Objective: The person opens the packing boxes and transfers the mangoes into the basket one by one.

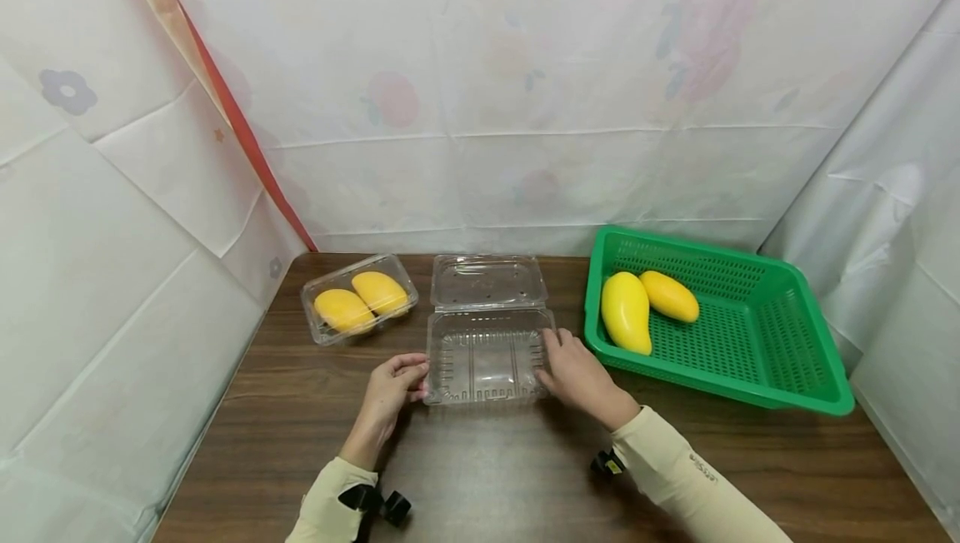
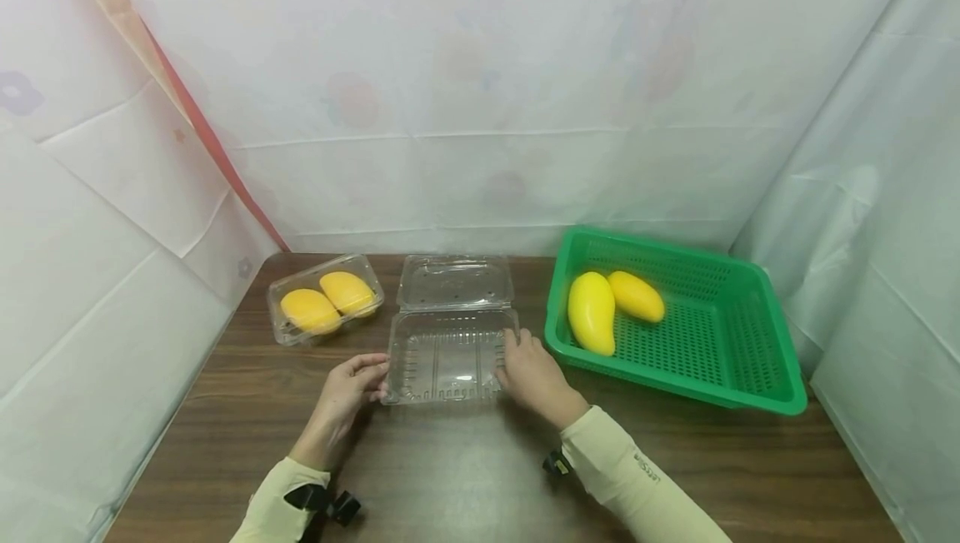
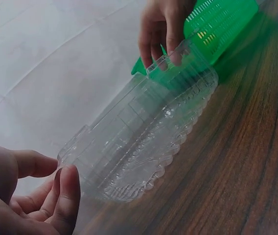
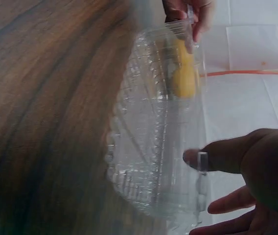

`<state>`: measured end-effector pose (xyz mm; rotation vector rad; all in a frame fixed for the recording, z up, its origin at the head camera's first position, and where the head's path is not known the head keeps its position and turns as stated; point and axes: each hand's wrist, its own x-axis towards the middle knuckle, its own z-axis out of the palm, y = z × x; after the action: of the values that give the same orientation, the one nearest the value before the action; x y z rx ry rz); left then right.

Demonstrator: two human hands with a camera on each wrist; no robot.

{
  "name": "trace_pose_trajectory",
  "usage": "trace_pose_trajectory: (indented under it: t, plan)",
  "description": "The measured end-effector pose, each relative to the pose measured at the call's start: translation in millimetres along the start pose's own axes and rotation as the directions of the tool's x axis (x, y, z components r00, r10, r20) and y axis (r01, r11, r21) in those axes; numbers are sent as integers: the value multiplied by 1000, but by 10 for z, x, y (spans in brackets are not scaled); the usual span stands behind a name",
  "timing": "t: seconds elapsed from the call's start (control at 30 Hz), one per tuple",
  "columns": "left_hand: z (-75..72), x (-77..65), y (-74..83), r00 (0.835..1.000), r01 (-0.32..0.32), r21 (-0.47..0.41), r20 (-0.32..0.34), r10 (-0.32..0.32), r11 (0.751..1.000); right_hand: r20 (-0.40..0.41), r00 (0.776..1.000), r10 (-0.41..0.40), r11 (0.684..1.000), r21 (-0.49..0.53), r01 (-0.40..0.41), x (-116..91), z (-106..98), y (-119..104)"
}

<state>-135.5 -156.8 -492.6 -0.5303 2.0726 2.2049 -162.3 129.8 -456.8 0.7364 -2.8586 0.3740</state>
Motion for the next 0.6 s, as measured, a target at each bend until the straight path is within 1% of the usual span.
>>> trace_pose_trajectory:
  t: [0.13, 0.27, 0.37, 0.47, 0.6]
  plan:
    - [-16, 8, 18, 1000, 3, 10, -5, -3, 1000, -16, 1000, 14, 1000, 3, -14, -21, 24, 22]
    - [-56, 26, 44, 1000, 16, 5, -23, -16, 1000, 7, 999, 41, 999, 5, -41, -35, 41, 44]
    - [-107, 50, 73, 998, 18, -31, -52, -19, 999, 17, 998, 55, 998, 6, -55, -37, 50, 57]
    - [-166, 85, 115, 995, 15, -90, -93, -23, 996, 11, 998, 58, 998, 5, -58, -36, 50, 67]
    - [-256, 147, 172, 990, 23, -153, -132, -43, 988, 5, 998, 59, 998, -1, -59, -34, 46, 74]
